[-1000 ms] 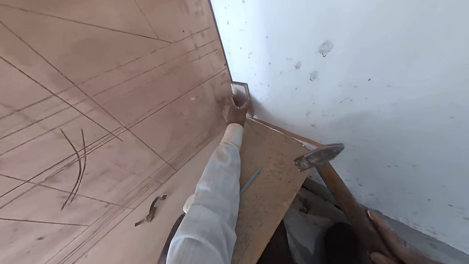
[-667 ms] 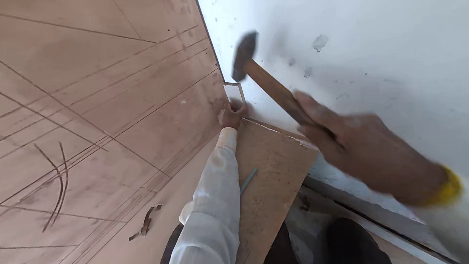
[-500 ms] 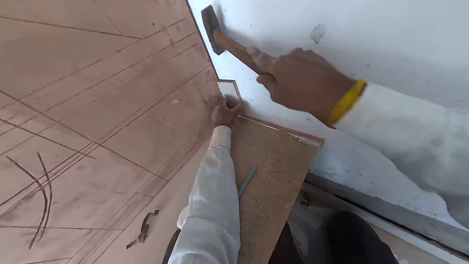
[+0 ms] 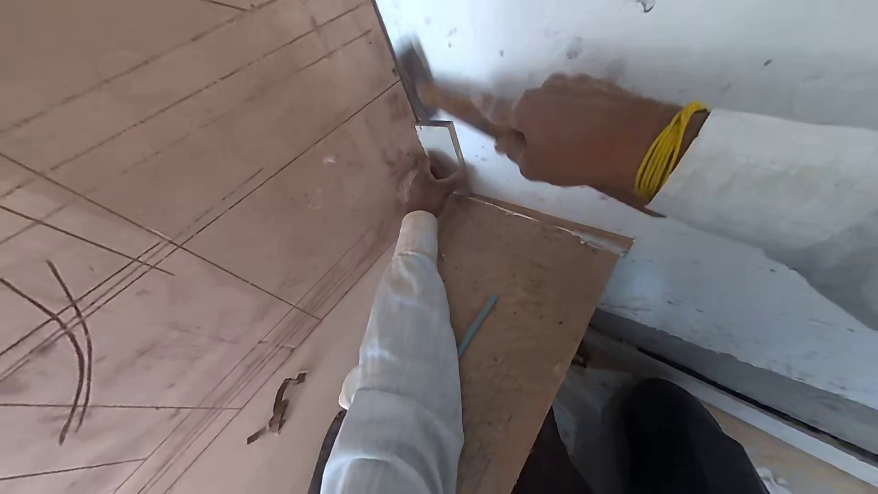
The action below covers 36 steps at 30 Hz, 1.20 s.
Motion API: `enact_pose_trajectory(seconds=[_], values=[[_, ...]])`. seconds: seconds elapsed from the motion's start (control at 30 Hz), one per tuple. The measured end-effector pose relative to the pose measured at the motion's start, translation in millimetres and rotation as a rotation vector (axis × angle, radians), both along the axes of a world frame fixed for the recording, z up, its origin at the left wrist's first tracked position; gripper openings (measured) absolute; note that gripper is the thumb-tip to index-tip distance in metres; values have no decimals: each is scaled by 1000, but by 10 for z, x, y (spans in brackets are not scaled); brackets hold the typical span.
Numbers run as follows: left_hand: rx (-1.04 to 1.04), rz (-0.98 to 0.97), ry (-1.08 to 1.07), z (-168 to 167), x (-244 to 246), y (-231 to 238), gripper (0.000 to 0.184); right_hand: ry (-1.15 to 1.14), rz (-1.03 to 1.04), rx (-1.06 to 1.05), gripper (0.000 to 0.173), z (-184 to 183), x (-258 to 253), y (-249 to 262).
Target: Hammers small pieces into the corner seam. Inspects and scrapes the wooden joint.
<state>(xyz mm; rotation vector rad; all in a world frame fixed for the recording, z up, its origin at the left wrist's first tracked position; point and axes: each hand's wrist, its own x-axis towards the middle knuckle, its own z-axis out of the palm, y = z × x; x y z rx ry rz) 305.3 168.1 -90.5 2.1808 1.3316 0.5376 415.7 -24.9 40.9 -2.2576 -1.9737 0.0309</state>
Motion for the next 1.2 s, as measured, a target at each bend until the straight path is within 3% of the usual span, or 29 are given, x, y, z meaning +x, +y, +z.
enact_pose_trajectory(seconds=[0.03,0.13,0.3,0.37,0.5,0.6,0.77,1.03,1.2], values=[[4,3,7,9,-2,-9,53,15,-9,-58,32,9,-11,3],[25,11,13,-4,1,-25,53,87,-30,-130,52,118,-3,29],[0,-1,-11,47,5,-79,55,-8,-25,51,51,61,-2,-28],[-4,-3,-9,38,-5,-90,56,-8,-21,-11,46,-41,-12,-52],[6,0,35,49,3,-65,58,78,-75,-146,51,109,-32,-34],[120,44,-35,113,-13,-151,56,148,-104,-136,52,111,22,-97],[196,100,-128,159,81,-296,77,189,-93,32,53,79,132,-296],[104,11,-118,111,52,-154,56,195,-93,127,55,266,130,-270],[80,-26,-129,12,19,-77,55,139,-61,37,52,66,83,-35]])
